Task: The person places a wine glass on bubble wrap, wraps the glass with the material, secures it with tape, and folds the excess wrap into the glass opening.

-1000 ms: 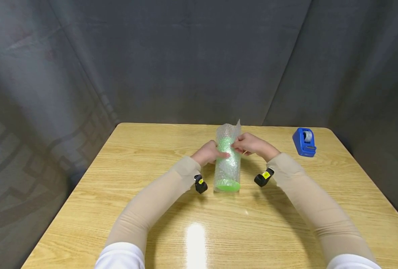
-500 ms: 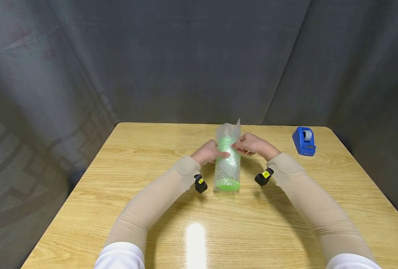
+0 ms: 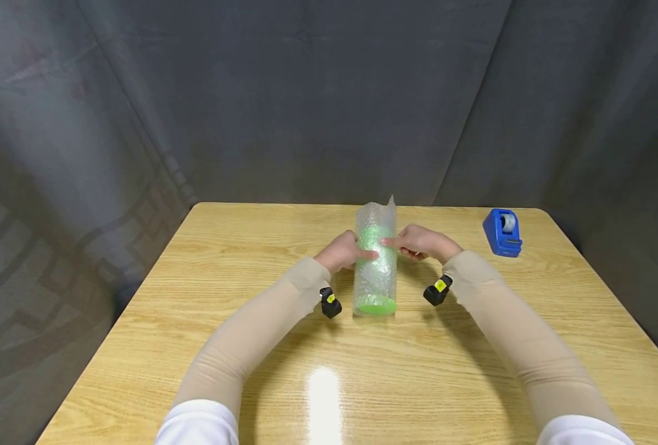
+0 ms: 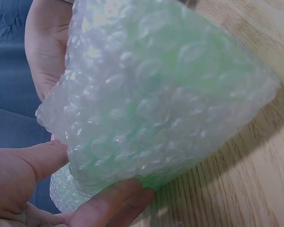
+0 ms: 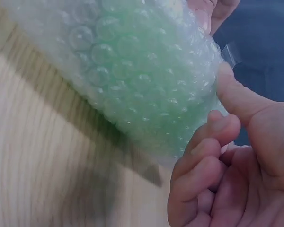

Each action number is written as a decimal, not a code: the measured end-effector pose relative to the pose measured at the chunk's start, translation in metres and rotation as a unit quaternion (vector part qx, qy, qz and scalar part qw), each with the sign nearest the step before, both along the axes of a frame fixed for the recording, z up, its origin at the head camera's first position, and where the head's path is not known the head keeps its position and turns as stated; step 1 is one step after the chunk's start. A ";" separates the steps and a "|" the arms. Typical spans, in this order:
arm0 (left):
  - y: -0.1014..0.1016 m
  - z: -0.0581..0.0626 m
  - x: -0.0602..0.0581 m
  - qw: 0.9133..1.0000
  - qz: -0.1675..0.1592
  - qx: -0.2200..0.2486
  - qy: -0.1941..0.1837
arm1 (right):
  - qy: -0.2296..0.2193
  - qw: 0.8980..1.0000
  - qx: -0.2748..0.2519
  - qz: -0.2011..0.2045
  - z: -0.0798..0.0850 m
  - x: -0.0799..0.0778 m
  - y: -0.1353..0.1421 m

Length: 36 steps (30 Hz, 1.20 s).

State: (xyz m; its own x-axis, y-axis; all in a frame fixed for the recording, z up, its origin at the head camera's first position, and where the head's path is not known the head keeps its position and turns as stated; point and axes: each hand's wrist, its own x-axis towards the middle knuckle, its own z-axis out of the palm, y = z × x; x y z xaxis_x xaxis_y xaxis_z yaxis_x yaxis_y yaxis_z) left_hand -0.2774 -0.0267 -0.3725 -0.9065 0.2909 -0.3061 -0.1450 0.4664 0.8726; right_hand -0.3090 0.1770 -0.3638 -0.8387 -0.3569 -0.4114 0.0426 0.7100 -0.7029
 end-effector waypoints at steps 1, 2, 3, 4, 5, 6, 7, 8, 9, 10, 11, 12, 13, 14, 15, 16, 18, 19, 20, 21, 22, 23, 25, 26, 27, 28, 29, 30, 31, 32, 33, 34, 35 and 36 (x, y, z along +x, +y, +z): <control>0.000 0.000 0.000 1.000 0.000 0.000 0.000 | -0.001 1.000 0.001 0.003 -0.002 0.000 0.001; 0.000 -0.001 0.000 1.000 0.000 0.000 0.001 | -0.004 1.000 -0.005 0.006 -0.003 0.000 0.003; 0.000 -0.001 0.000 1.000 0.000 0.003 0.000 | -0.008 1.000 -0.009 0.010 -0.005 0.000 0.004; 0.000 -0.001 0.000 1.000 0.000 0.002 0.000 | -0.013 1.000 -0.018 0.015 -0.007 0.000 0.005; 0.000 -0.001 0.000 1.000 0.001 -0.001 0.001 | -0.018 0.999 -0.027 0.020 -0.008 0.000 0.006; 0.001 -0.001 0.000 1.000 0.001 -0.002 0.002 | -0.025 0.999 -0.036 0.022 -0.009 0.000 0.006; 0.001 -0.001 0.000 1.000 0.002 -0.003 0.001 | -0.032 0.998 -0.045 0.023 -0.010 0.000 0.007; 0.001 -0.001 0.000 1.000 0.002 -0.006 0.001 | -0.040 0.998 -0.051 0.024 -0.011 0.000 0.007; 0.001 -0.001 0.001 1.000 0.002 -0.009 0.001 | -0.045 0.997 -0.053 0.023 -0.012 -0.001 0.007; 0.001 -0.001 0.001 1.000 0.001 -0.012 0.001 | -0.047 0.997 -0.056 0.022 -0.012 0.000 0.007; 0.001 -0.001 0.001 1.000 0.001 -0.015 0.002 | -0.047 0.997 -0.055 0.020 -0.012 0.000 0.007; 0.000 -0.001 0.001 1.000 -0.001 -0.017 0.003 | -0.045 0.997 -0.055 0.018 -0.012 -0.001 0.007; 0.000 -0.001 0.001 1.000 -0.003 -0.017 0.005 | -0.042 0.997 -0.054 0.018 -0.012 -0.001 0.007; 0.000 -0.001 0.001 1.000 -0.004 -0.018 0.007 | -0.039 0.998 -0.052 0.022 -0.012 -0.001 0.007; -0.001 -0.001 0.001 1.000 -0.004 -0.017 0.009 | -0.036 0.998 -0.052 0.024 -0.012 -0.001 0.007; -0.001 -0.001 0.001 1.000 -0.006 -0.017 0.011 | -0.034 0.998 -0.053 0.028 -0.012 -0.002 0.007; -0.001 -0.001 0.001 1.000 -0.008 -0.016 0.013 | -0.033 0.997 -0.055 0.035 -0.011 -0.002 0.009; -0.001 -0.002 0.000 1.000 -0.008 -0.014 0.013 | -0.033 0.997 -0.055 0.040 -0.011 -0.002 0.009; -0.001 -0.002 0.000 1.000 -0.009 -0.012 0.011 | -0.031 0.997 -0.055 0.045 -0.012 -0.002 0.010; -0.001 -0.002 0.000 1.000 -0.009 -0.009 0.010 | -0.026 0.997 -0.057 0.047 -0.012 -0.002 0.011; -0.001 -0.002 0.000 1.000 -0.009 -0.009 0.009 | -0.015 0.997 -0.061 0.049 -0.011 -0.002 0.011; -0.001 -0.002 0.000 1.000 -0.009 -0.008 0.009 | 0.000 0.997 -0.069 0.047 -0.010 -0.001 0.011; 0.000 -0.001 0.000 1.000 -0.008 -0.009 0.010 | 0.053 0.994 -0.086 0.044 -0.009 -0.001 0.010; 0.000 -0.001 0.000 1.000 -0.009 -0.010 0.011 | 0.084 0.991 -0.095 0.043 -0.007 -0.001 0.008; 0.000 0.000 0.000 1.000 -0.010 -0.011 0.013 | 0.115 0.987 -0.103 0.043 -0.005 -0.001 0.007; 0.000 0.000 0.000 1.000 -0.012 -0.014 0.016 | 0.142 0.983 -0.109 0.044 -0.004 -0.001 0.005; 0.000 0.000 0.000 1.000 -0.013 -0.015 0.017 | 0.164 0.979 -0.112 0.049 -0.002 0.000 0.003; 0.000 0.000 0.000 1.000 -0.015 -0.017 0.019 | 0.180 0.976 -0.108 0.055 -0.001 0.000 0.002; 0.001 0.000 0.000 0.999 -0.016 -0.021 0.020 | 0.187 0.975 -0.104 0.063 -0.001 0.000 0.001; 0.001 0.000 0.000 0.999 -0.015 -0.024 0.020 | 0.187 0.975 -0.101 0.070 0.000 0.000 -0.001; 0.001 0.000 0.000 0.999 -0.015 -0.027 0.020 | 0.185 0.975 -0.095 0.077 0.000 0.000 -0.001; 0.001 0.000 0.001 0.999 -0.014 -0.031 0.020 | 0.181 0.976 -0.090 0.081 -0.001 0.001 -0.002; 0.001 0.000 0.001 0.999 -0.012 -0.035 0.019 | 0.177 0.977 -0.086 0.085 -0.001 0.001 -0.002; 0.001 0.000 0.001 0.999 -0.012 -0.040 0.020 | 0.172 0.978 -0.082 0.086 -0.002 0.001 -0.002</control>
